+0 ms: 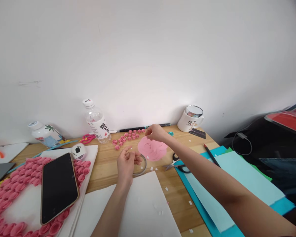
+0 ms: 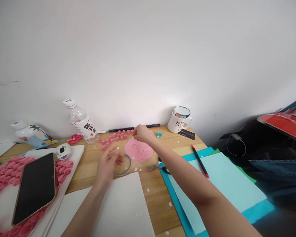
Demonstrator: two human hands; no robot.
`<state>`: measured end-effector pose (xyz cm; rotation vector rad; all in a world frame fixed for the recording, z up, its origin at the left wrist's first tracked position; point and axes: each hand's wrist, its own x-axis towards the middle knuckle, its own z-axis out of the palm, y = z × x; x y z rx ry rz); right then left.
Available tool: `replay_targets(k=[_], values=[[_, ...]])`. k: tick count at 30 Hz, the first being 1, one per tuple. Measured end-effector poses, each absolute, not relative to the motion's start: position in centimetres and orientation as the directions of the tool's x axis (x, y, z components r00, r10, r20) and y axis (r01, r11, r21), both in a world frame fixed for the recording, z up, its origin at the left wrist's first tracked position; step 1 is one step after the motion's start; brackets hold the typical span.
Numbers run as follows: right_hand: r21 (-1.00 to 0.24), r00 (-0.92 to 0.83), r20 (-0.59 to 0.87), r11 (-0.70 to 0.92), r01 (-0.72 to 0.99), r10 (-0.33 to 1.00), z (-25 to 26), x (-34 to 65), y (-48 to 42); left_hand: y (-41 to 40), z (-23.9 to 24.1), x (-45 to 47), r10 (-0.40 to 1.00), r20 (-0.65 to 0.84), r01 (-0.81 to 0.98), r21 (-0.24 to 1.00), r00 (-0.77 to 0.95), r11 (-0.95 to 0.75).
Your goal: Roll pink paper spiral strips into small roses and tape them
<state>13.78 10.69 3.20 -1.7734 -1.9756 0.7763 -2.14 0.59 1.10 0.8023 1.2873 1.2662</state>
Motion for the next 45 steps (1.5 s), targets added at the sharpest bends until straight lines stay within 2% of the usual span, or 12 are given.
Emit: replay_targets(k=[8,14,20,23,26,28,30,33,36,39,42,45], values=[[-0.517,-0.084,-0.073,0.034,0.855,0.994,0.2,15.2,6.7,0.5,-0.1,-1.7,0.971,-0.194,0.015,0.98,-0.138,0.198],[-0.505,0.016,-0.084,-0.056,0.861,0.996,-0.8,14.8,6.1,0.8,-0.6,-2.5,0.965,-0.117,0.167,0.973,-0.237,0.159],[-0.54,0.055,-0.065,-0.082,0.837,0.996,-0.8,14.8,5.9,1.0,-0.4,-2.7,0.952,-0.06,0.189,0.975,-0.299,0.121],[-0.576,0.068,-0.043,-0.08,0.813,0.997,-0.9,14.8,5.5,0.9,-0.2,-2.3,0.959,-0.085,0.104,0.988,-0.27,0.117],[-0.724,0.086,-0.001,-0.06,0.687,0.996,-1.1,14.9,5.0,0.7,0.1,-2.0,0.96,-0.168,-0.053,0.986,-0.225,0.16],[-0.865,0.097,-0.009,-0.056,0.498,0.995,-1.3,14.9,4.8,0.5,0.5,-1.9,0.956,-0.24,-0.147,0.965,-0.17,0.216],[-0.967,0.091,-0.081,-0.101,0.235,0.993,-1.3,15.0,4.7,0.3,0.8,-1.8,0.946,-0.31,-0.209,0.935,-0.098,0.285],[-0.963,0.079,-0.224,-0.208,-0.169,0.971,-1.1,14.9,4.5,0.1,1.2,-1.8,0.901,-0.433,-0.255,0.868,0.028,0.425],[-0.871,0.047,-0.312,-0.266,-0.413,0.949,-0.7,14.9,3.8,0.1,1.5,-1.6,0.845,-0.505,-0.292,0.793,0.174,0.534],[-0.835,-0.07,-0.331,-0.327,-0.443,0.941,-0.2,14.9,2.6,0.1,1.5,-1.4,0.838,-0.477,-0.346,0.763,0.266,0.545],[-0.887,-0.183,-0.284,-0.331,-0.322,0.941,0.3,14.9,1.3,0.4,1.1,-1.5,0.873,-0.4,-0.39,0.783,0.279,0.484],[-0.947,-0.187,-0.221,-0.257,-0.195,0.957,0.8,14.9,0.4,0.6,0.8,-1.7,0.905,-0.362,-0.41,0.808,0.222,0.424]])
